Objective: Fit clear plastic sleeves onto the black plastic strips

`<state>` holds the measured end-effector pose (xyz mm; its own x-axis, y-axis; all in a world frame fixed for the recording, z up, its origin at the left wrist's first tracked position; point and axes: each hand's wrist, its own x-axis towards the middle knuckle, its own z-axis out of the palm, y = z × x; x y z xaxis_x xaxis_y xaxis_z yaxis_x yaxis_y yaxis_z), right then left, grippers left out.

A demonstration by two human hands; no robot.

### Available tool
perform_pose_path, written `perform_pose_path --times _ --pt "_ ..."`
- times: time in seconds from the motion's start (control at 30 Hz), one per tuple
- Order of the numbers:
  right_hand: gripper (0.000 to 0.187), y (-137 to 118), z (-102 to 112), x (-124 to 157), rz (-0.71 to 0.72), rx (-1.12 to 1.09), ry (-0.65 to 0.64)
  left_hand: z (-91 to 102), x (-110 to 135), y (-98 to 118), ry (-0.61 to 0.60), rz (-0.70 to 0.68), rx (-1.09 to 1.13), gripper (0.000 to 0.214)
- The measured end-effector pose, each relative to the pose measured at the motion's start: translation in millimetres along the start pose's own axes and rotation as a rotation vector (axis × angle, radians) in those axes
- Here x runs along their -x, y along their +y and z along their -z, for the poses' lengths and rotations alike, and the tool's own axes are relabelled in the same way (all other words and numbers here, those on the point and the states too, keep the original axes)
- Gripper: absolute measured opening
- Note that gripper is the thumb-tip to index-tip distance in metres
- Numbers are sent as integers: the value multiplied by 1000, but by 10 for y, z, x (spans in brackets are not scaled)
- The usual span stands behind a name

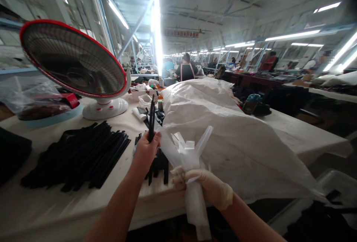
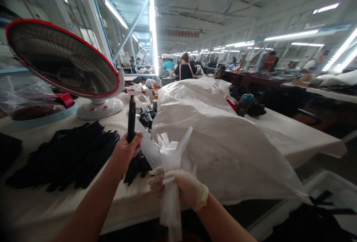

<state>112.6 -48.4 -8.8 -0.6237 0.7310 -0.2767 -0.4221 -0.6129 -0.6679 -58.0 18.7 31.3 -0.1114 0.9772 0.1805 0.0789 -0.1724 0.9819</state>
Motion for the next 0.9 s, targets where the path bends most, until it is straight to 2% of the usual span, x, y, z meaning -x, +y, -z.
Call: perform_pose_path --times 0.13,0.23,0.33,0.43,0.53,0.63,0.77,0.9 --pt "26 -52 130 -107 111 -37 93 267 -27 210 51 -30 80 26" --pt "26 -128 201 -173 203 -30 164 306 -7 307 -67 4 32 26" --pt "22 -187 210 -240 295 56 248 226 -23 292 -234 40 -82 24" --pt "24 -160 163 -324 392 222 266 92 -90 201 -310 64 -135 24" --pt "27 -52 127 -410 310 392 276 -41 -189 102 -320 83 -145 26" --pt "23 32 142 -452 223 448 286 -112 -276 38 -269 109 -114 28" --pt "27 -81 184 -437 221 230 279 -53 -170 7 -207 135 -82 32" --pt "33 -357 196 -458 284 -42 361 83 302 -53 -204 299 -25 41"
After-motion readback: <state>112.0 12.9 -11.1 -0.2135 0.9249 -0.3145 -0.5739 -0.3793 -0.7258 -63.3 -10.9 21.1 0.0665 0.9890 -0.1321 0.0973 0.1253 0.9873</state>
